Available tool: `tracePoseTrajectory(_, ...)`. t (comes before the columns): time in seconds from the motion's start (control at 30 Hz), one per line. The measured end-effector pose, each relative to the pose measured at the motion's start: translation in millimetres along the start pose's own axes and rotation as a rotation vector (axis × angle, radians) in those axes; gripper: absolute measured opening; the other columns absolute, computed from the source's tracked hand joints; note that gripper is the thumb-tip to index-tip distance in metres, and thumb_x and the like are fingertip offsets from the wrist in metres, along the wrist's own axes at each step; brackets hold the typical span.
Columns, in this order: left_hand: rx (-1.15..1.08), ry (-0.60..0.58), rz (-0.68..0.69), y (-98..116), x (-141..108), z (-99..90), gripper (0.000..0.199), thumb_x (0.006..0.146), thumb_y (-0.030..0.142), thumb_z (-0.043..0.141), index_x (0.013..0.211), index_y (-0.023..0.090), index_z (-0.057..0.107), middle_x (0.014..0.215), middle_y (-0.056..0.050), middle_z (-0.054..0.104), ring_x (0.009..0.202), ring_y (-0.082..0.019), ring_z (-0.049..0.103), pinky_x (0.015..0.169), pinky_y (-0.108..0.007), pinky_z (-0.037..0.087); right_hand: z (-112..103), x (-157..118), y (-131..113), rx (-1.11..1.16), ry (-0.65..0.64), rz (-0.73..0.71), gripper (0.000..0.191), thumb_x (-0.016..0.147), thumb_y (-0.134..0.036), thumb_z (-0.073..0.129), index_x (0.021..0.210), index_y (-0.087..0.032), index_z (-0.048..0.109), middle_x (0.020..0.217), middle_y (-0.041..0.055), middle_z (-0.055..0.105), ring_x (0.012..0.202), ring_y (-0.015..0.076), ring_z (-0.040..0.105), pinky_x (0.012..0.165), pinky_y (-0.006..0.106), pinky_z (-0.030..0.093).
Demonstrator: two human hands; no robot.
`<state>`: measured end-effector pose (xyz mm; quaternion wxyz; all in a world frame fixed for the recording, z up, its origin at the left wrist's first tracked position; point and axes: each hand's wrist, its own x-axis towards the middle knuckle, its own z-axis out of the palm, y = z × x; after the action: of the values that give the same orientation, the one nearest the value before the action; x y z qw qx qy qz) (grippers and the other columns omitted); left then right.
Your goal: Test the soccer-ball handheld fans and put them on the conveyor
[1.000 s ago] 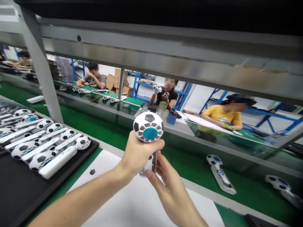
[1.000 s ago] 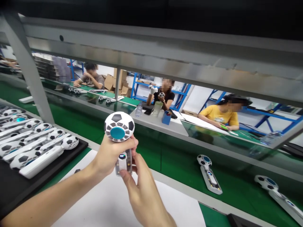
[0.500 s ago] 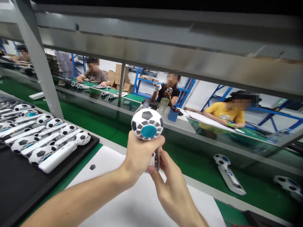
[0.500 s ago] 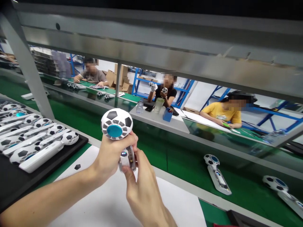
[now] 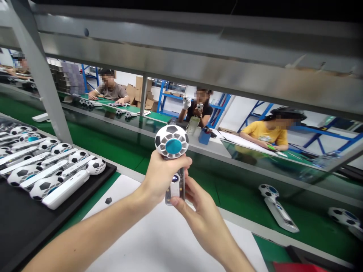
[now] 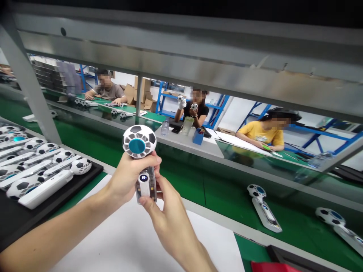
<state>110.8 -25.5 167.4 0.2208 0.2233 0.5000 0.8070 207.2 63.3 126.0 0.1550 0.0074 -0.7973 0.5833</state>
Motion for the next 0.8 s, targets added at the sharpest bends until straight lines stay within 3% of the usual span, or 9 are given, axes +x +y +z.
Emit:
tracePoseTrajectory(0.13,0.014,-0.009,-0.023,-4.8,2.3,-0.3,0.015,0.067,0.022,0.071,0.065,0.017,0.057,0.058,-0.001,0.057,0.052,-0.014,0.053,0.05,-0.026,0.045,0.1,1.3,3.8,0.027,0.019,0.013,0.031,0.097,-0.039,0.055,0.122,-0.021,0.056,0.115,0.0075,0.064,0.103,0.0226,0.063,0.088,0.034,0.054)
tracePoseTrajectory(0.3,0.023,0.0,-0.06,-5.5,4.0,0.3,0.017,0.066,0.022,0.072,0.065,0.016,0.056,0.059,-0.001,0.056,0.053,-0.014,0.052,0.05,-0.027,0.045,-2.0,1.2,7.4,0.074,-0.011,0.02,0.038,0.097,-0.036,0.055,0.131,-0.02,0.051,0.12,0.0098,0.061,0.103,0.0225,0.06,0.091,0.038,0.053)
tracePoseTrajectory(0.47,0.066,0.012,-0.102,-10.8,11.0,0.4,0.022,0.067,0.027,0.074,0.072,0.016,0.055,0.066,-0.001,0.057,0.06,-0.014,0.055,0.055,-0.026,0.046,-1.5,3.2,15.3,0.105,0.026,0.035,0.037,0.092,-0.04,0.06,0.121,-0.018,0.055,0.114,0.0112,0.063,0.095,0.0226,0.063,0.084,0.038,0.054)
tracePoseTrajectory(0.6,0.26,-0.025,-0.076,-24.8,27.3,-9.9,0.037,0.075,0.036,0.07,0.102,0.018,0.053,0.087,-0.003,0.061,0.074,-0.016,0.061,0.066,-0.027,0.05,-3.9,11.3,25.6,0.264,0.132,0.123,0.061,0.081,-0.044,0.073,0.13,-0.017,0.048,0.107,0.0122,0.069,0.086,0.0228,0.068,0.067,0.032,0.055)
tracePoseTrajectory(0.7,0.409,-0.049,-0.05,-38.6,43.4,-21.2,0.047,0.076,0.03,0.067,0.116,0.016,0.048,0.106,-0.01,0.061,0.095,-0.023,0.062,0.081,-0.033,0.05,-12.3,21.5,41.7,0.362,0.277,0.207,0.081,0.077,-0.045,0.077,0.142,-0.018,0.037,0.095,0.0103,0.073,0.078,0.022,0.07,0.065,0.031,0.055)
tracePoseTrajectory(0.8,0.493,-0.045,0.035,-36.5,46.3,-21.9,0.045,0.07,0.02,0.07,0.113,0.018,0.057,0.118,-0.011,0.057,0.115,-0.027,0.053,0.095,-0.034,0.043,-28.6,30.8,65.9,0.22,0.42,0.183,0.07,0.087,-0.049,0.064,0.144,-0.02,0.035,0.098,0.0114,0.074,0.078,0.0213,0.073,0.065,0.033,0.057)
